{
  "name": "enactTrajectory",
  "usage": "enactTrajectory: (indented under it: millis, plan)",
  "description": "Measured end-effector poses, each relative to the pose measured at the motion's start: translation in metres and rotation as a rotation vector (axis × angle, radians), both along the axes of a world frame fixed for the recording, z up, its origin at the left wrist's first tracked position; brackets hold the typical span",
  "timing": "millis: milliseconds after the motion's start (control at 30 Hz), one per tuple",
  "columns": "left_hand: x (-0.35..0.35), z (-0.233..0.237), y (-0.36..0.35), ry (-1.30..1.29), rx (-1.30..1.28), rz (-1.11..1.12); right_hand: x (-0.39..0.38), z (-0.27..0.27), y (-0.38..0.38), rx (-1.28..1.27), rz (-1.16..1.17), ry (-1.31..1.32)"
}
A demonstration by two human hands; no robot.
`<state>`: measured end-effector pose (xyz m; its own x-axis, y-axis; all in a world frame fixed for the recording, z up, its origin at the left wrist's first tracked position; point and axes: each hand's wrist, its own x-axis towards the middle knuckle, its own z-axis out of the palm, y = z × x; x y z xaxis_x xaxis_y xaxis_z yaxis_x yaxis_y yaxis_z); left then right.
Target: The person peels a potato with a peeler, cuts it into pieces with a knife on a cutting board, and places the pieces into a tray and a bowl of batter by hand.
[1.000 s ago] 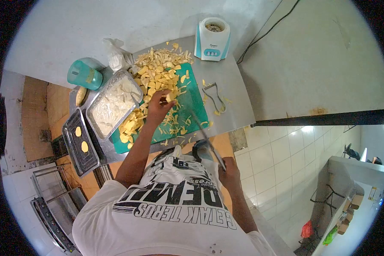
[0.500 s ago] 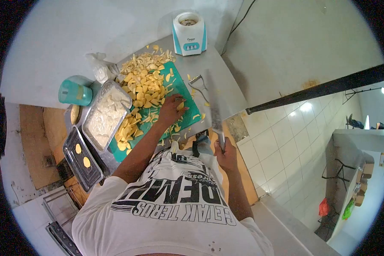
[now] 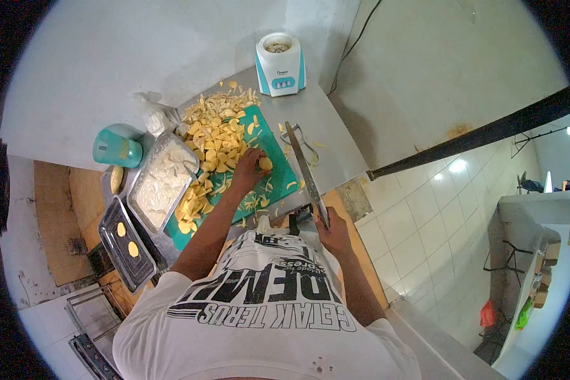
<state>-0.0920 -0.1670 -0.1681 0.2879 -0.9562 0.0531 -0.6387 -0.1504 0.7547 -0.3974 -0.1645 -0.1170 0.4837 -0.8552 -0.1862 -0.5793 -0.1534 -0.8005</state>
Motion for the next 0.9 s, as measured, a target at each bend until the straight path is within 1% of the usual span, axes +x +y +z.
enactTrajectory:
  millis: [67, 167, 267, 367, 467, 567, 667, 767, 900]
  plan:
    - [-0.002, -0.005, -0.001, -0.085, -0.070, 0.031, 0.003, -0.004, -0.008, -0.002, 0.012, -0.006]
    - [-0.008, 0.000, -0.003, -0.181, 0.082, 0.099, 0.007, -0.013, -0.020, 0.075, 0.038, 0.018]
    - [-0.009, 0.002, -0.003, -0.050, 0.047, 0.080, 0.008, -0.026, -0.030, 0.113, 0.084, -0.026]
    - [-0.004, -0.019, -0.002, 0.159, 0.010, 0.006, 0.013, -0.037, -0.037, 0.404, 0.056, -0.056]
    - [-0.011, -0.010, 0.000, -0.065, -0.105, -0.004, 0.023, -0.039, -0.038, 0.505, 0.083, -0.133]
    - [-0.013, -0.019, 0.002, -0.206, -0.220, -0.012, 0.035, -0.045, -0.034, 0.476, 0.110, -0.020]
    - [-0.014, -0.021, 0.004, -0.270, -0.256, -0.034, 0.041, -0.065, -0.024, 0.298, 0.117, -0.025]
    - [-0.015, -0.016, 0.002, -0.253, -0.256, -0.056, 0.046, -0.069, -0.014, 0.340, 0.068, -0.087]
    - [-0.009, -0.014, 0.001, -0.291, -0.287, -0.134, 0.053, -0.060, -0.007, 0.352, 0.012, -0.088]
